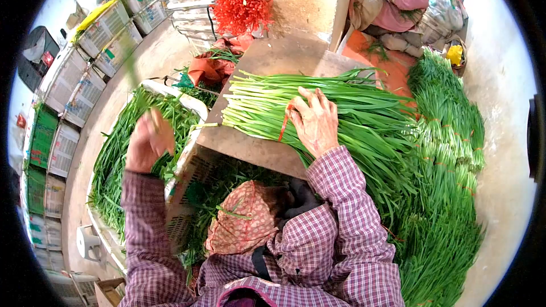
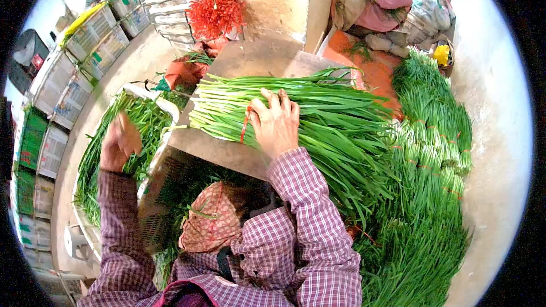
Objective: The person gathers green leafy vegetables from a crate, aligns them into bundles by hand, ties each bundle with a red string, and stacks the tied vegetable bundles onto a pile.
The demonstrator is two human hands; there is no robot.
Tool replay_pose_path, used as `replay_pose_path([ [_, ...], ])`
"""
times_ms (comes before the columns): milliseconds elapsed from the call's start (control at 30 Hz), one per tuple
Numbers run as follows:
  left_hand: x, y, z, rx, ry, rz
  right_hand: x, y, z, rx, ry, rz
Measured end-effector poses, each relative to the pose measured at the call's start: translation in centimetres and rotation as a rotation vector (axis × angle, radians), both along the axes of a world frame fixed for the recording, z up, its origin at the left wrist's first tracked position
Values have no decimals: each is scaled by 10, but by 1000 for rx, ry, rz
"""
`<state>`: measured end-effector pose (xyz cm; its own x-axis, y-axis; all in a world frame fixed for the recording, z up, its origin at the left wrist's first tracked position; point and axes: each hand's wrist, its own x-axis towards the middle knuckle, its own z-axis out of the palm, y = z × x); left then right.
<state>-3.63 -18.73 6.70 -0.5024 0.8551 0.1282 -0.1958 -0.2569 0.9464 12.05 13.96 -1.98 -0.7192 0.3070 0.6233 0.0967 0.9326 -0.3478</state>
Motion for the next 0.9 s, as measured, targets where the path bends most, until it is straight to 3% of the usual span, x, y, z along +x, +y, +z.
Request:
replay_pose_path([
  [33,1,-21,0,-371,280,-7,0,0,0,0,7,0],
  [100,25,-14,22,-731,863,-279,1,0,0,-1,11,-1],
  [133,26,-10,25,-786,1166,-314,0,0,0,1,12,2],
  [167,33,1,34,-787,1162,-311,0,-1,0,1,10,6],
  [233,52,41,59,-773,1650,51,1,0,1,-4,-17,-3],
  [333,42,119,70,-515,1500,180,1,1,-3,8,26,-4],
  [433,-17,213,18,-384,1438,264,2,-1,0,17,-4,-16],
  [533,-62,274,-42,-633,1605,173,4,-2,1,6,6,-10],
  [567,-69,283,-59,-691,1714,116,5,-3,3,1,-4,-9],
  [633,-84,294,-96,-762,1473,65,5,-5,4,-9,9,-6],
  [700,-72,290,-96,-691,1822,56,5,-6,4,-16,7,-9],
  [833,-51,274,-85,-675,1769,28,8,-8,7,-20,18,-11],
  [900,-37,264,-83,-626,1864,125,10,-10,9,-21,35,-4],
])
